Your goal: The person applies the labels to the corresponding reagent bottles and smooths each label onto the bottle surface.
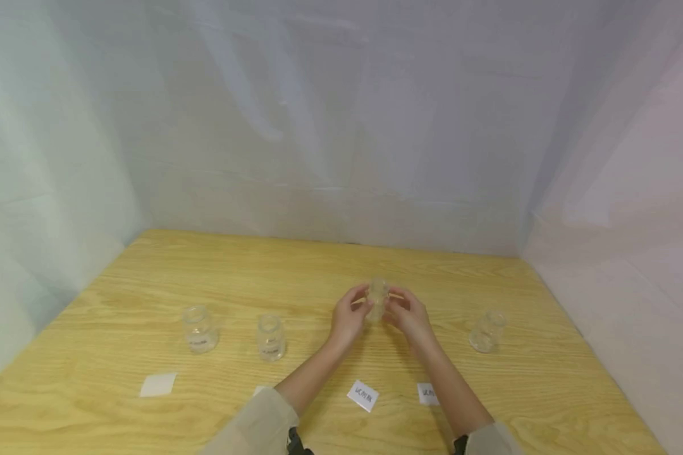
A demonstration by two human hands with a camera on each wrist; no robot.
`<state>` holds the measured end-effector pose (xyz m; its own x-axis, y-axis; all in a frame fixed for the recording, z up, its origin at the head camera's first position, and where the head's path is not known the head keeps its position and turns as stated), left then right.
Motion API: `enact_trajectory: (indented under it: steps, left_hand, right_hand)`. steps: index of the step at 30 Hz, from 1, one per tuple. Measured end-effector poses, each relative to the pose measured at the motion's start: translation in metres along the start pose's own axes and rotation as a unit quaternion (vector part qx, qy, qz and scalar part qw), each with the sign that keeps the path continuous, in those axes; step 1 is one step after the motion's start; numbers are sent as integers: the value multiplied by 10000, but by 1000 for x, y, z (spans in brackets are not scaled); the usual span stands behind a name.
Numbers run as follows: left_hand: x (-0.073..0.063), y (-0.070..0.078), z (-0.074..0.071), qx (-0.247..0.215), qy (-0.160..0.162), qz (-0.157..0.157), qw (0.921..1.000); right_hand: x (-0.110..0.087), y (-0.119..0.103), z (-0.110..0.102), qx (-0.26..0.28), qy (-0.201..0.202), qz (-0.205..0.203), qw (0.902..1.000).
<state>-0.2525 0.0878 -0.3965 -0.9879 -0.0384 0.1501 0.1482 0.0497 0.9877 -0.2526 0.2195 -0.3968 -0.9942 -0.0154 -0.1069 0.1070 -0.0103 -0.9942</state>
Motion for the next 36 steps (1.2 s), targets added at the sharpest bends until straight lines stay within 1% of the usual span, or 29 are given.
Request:
enact_trajectory:
  steps: [2,7,13,19,24,31,36]
  left_hand:
    - [-4,1,-2,-75,-24,9,10000]
    - [-14,5,-9,-71,-50,104,9999]
    - [-26,8,-17,-159,-201,183,9995]
    - [-39,9,-26,-187,-415,81,9989]
    - [-49,10,-33,-160,-539,18,9984]
    - [-61,11,-41,-305,-503,109,9982]
    - [-65,6,-43,-248,-499,-18,9984]
  right_hand:
    - [-5,-2,1,-11,-28,7,10000]
    - [-19,-6,6,-2,-79,61,10000]
    - [-34,-7,10,-44,-193,101,9998]
    - [-47,-5,14,-65,-230,148,9996]
    - [-56,-3,19,-111,-239,62,9996]
    - [-63,4,24,-131,-30,74,9999]
    - [-64,12,26,-219,-31,52,9997]
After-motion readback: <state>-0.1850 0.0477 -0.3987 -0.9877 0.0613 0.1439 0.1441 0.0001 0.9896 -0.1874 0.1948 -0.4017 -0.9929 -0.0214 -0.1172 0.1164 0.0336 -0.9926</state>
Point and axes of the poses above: each hand's wrist, its own x-axis towards the middle knuckle, its own z-axis out of the palm, y = z × x, the point moved 3 cm from there along x, towards the middle knuckle, and after that the axes turned 3 degrees about z, right-handed, at the moved point
